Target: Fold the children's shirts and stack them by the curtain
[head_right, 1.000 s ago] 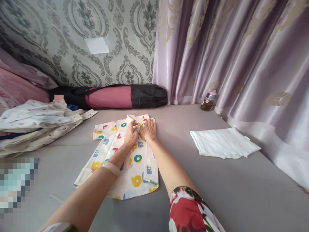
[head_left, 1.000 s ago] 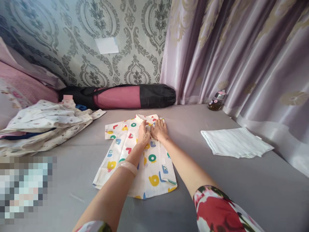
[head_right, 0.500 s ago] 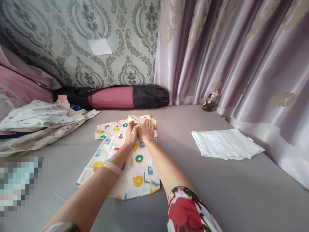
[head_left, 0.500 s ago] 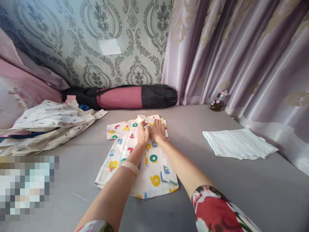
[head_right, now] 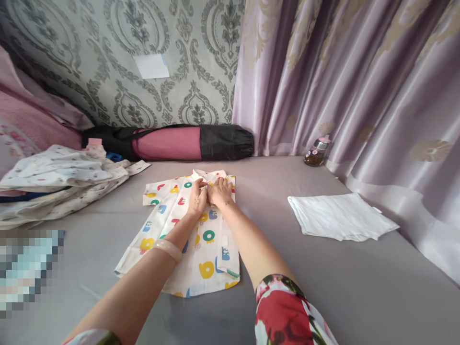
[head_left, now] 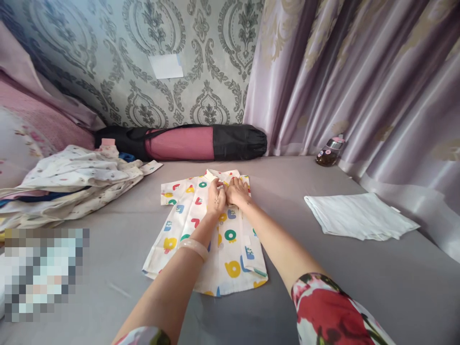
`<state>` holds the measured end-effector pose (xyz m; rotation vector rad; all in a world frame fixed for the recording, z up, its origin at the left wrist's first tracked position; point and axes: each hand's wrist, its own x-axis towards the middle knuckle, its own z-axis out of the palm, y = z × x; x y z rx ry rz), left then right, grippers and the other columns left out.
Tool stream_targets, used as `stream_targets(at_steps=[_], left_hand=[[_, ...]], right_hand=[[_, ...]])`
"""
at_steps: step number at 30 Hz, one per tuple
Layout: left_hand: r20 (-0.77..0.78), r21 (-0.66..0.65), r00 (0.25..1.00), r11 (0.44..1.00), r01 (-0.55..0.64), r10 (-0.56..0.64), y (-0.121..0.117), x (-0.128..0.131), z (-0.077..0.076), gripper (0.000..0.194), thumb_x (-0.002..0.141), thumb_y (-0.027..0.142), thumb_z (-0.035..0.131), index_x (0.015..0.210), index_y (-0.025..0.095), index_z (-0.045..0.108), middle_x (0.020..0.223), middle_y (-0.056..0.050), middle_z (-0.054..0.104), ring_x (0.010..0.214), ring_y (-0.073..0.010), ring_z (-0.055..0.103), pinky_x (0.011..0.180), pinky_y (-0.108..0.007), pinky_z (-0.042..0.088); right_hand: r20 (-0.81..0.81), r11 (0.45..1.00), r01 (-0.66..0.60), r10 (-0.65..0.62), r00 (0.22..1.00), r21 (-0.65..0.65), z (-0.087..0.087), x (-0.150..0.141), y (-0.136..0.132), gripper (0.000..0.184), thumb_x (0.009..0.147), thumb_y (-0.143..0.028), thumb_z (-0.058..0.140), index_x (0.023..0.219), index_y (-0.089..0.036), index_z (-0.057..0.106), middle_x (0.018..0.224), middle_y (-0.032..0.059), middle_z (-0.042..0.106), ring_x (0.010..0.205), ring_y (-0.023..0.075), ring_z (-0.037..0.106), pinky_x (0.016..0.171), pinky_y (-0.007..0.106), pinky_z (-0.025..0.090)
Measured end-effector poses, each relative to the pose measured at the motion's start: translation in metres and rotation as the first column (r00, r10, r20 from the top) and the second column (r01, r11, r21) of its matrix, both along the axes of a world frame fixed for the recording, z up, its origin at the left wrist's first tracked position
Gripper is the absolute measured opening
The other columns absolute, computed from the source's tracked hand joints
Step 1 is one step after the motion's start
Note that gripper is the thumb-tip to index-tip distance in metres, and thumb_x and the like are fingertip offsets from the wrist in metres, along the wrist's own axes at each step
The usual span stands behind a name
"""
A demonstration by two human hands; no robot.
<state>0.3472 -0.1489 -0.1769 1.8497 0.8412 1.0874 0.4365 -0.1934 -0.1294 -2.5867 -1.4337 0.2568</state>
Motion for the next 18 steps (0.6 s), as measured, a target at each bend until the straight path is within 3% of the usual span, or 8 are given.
stream_targets(at_steps=[2, 5, 11, 18], left_hand=[[-0.014, 0.007, 1.0, 1.0, -0.001, 0.001, 0.0, 0.0, 0.001, 0.047, 0.08, 0.019, 0.043, 0.126, 0.014, 0.047, 0.116, -0.014, 0.06, 0.113, -0.0263, 0.056, 0.102, -0.045, 0.043], [-0.016, 0.037, 1.0, 0.999, -0.018, 0.019, -0.001, -0.001, 0.003, 0.046, 0.08, 0.018, 0.043, 0.126, 0.015, 0.046, 0.116, -0.013, 0.06, 0.114, -0.0264, 0.055, 0.104, -0.046, 0.042], [-0.012, 0.042, 0.999, 0.998, -0.039, 0.04, -0.004, -0.004, 0.004, 0.043, 0.083, 0.018, 0.04, 0.125, 0.016, 0.046, 0.116, -0.013, 0.059, 0.114, -0.0259, 0.054, 0.104, -0.046, 0.04], [-0.003, 0.008, 0.998, 0.998, -0.067, 0.067, -0.003, -0.004, 0.004, 0.044, 0.082, 0.018, 0.041, 0.126, 0.017, 0.045, 0.117, -0.012, 0.057, 0.115, -0.0255, 0.053, 0.102, -0.044, 0.041]], right_hand=[[0.081, 0.996, -0.018, 0.01, 0.997, 0.088, 0.001, 0.006, 0.003, 0.056, 0.102, -0.035, 0.022, 0.139, -0.004, 0.051, 0.15, 0.0218, 0.044, 0.142, 0.0306, 0.032, 0.118, 0.05, 0.014], [0.142, 0.983, -0.023, -0.003, 0.99, 0.183, -0.004, 0.016, 0.007, 0.055, 0.101, -0.032, 0.027, 0.145, -0.005, 0.043, 0.156, 0.018, 0.035, 0.147, 0.0276, 0.023, 0.119, 0.046, 0.01], [0.018, 0.996, 0.004, -0.006, 1.0, 0.093, -0.019, 0.027, 0.01, 0.061, 0.1, -0.037, 0.025, 0.153, -0.005, 0.029, 0.162, 0.0129, 0.024, 0.149, 0.0255, 0.018, 0.12, 0.045, 0.01], [0.01, 0.998, -0.002, 0.002, 1.0, 0.057, -0.019, 0.029, 0.012, 0.063, 0.1, -0.037, 0.024, 0.154, -0.005, 0.025, 0.163, 0.0121, 0.02, 0.15, 0.0249, 0.014, 0.121, 0.045, 0.007]])
